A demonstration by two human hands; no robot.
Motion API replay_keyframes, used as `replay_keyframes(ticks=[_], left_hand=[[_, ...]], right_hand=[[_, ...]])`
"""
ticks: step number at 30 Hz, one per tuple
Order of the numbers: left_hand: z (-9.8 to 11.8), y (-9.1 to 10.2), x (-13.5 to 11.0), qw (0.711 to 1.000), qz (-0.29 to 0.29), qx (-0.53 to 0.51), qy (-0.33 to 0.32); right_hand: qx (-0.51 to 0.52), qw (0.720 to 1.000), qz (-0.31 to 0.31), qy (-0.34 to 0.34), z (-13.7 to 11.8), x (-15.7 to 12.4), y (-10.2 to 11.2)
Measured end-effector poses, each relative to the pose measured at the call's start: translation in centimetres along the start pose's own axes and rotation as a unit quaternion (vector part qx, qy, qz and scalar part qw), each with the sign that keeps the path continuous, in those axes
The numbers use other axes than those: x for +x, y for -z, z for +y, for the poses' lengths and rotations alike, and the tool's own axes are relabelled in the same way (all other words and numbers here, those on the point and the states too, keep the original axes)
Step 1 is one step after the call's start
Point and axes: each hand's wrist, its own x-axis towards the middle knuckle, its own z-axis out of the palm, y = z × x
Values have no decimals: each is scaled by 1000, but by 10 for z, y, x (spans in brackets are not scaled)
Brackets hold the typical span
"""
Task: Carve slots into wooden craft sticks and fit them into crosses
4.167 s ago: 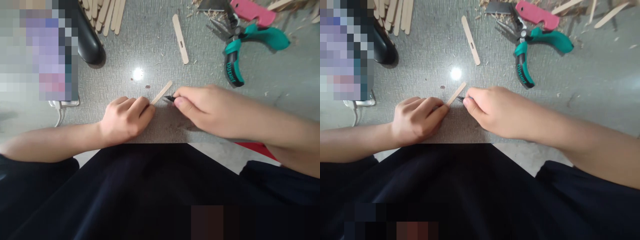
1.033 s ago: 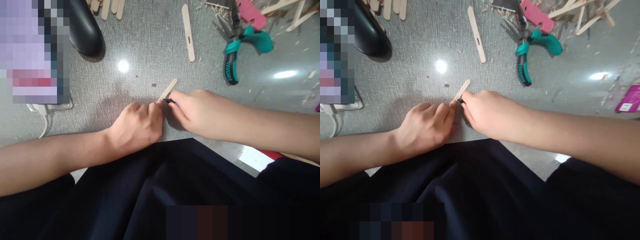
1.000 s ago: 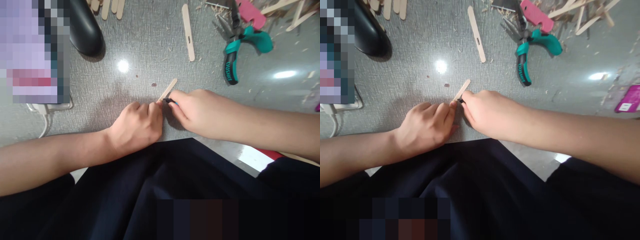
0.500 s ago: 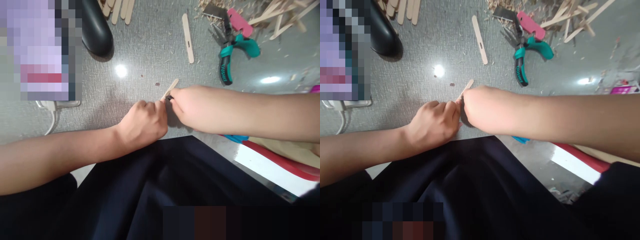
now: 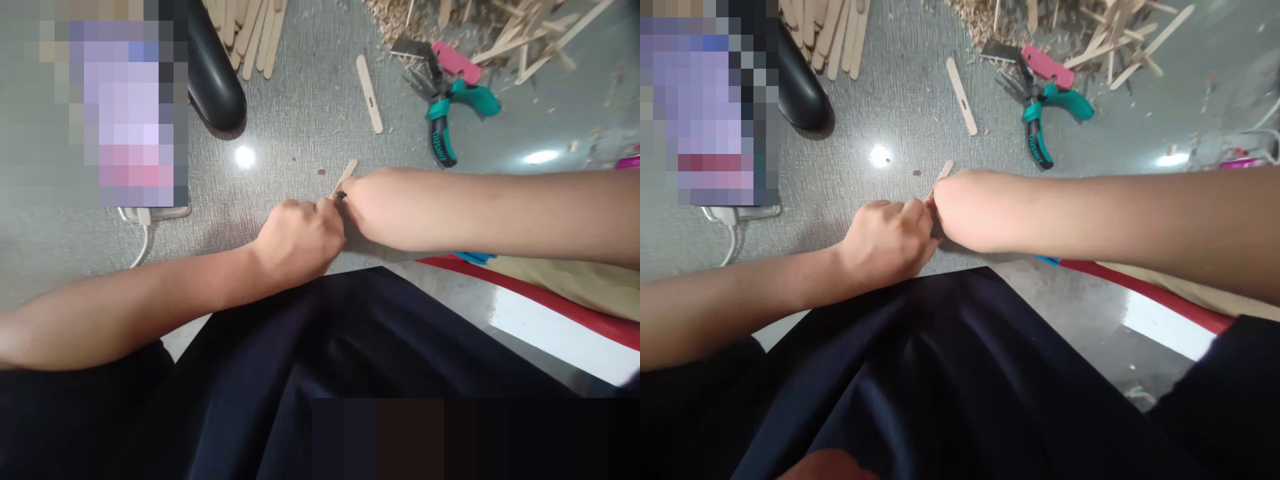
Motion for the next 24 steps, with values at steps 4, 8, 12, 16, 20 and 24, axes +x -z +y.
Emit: replay_keyframes(ticks=[4,8,12,16,20,24], left_hand=[[-11,-2,6,972,89,-148,160],[-22,-3,12,916,144,-281,247],[-27,-3,12,912,191,-303,199],[-29,1,11,913,205,-291,200],[-29,7,11,907,197,-294,228],[-28,12,13,908,203,-289,224]], right_hand=[[-35,992,-61,-106,-3,-11,28],[-19,995,83,-61,9,-27,18],[70,990,122,18,18,-30,-3],[221,962,129,97,33,-17,-15],[303,925,158,165,50,-3,-29],[284,905,233,214,55,5,-45]])
